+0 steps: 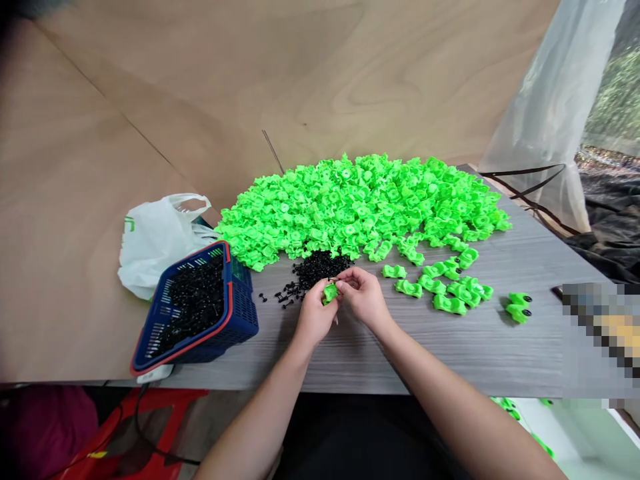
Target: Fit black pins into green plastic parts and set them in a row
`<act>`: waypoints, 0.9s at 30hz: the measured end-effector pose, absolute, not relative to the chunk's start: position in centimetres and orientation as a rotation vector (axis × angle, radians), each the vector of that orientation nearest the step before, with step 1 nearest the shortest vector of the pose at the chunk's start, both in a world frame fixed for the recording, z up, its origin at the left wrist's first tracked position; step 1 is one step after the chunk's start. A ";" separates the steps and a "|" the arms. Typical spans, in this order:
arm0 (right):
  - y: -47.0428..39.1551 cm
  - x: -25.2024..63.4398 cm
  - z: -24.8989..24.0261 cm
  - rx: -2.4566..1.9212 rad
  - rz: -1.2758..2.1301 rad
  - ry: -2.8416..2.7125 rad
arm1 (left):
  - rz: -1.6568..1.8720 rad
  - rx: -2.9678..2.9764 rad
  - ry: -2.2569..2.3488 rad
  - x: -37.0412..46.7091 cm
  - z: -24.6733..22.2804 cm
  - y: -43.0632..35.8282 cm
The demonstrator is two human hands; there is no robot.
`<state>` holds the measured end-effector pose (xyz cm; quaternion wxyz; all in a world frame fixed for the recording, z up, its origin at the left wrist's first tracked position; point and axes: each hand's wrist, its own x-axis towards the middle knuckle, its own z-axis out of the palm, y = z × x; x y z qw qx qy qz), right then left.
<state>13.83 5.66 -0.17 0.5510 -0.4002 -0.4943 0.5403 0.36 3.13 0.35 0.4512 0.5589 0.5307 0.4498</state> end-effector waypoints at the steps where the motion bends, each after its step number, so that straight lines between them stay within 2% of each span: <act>1: 5.6 13.9 -0.3 -0.959 1.271 -1.185 | 1.105 1.334 1.307 0.3 0.3 3.2; 9: 5.3 14.0 -0.6 -1.015 1.164 -1.377 | 1.062 0.997 1.044 -0.3 0.9 3.2; 27: 5.2 15.1 -0.3 -1.137 0.893 -1.636 | 1.031 0.989 0.984 -0.6 1.4 3.0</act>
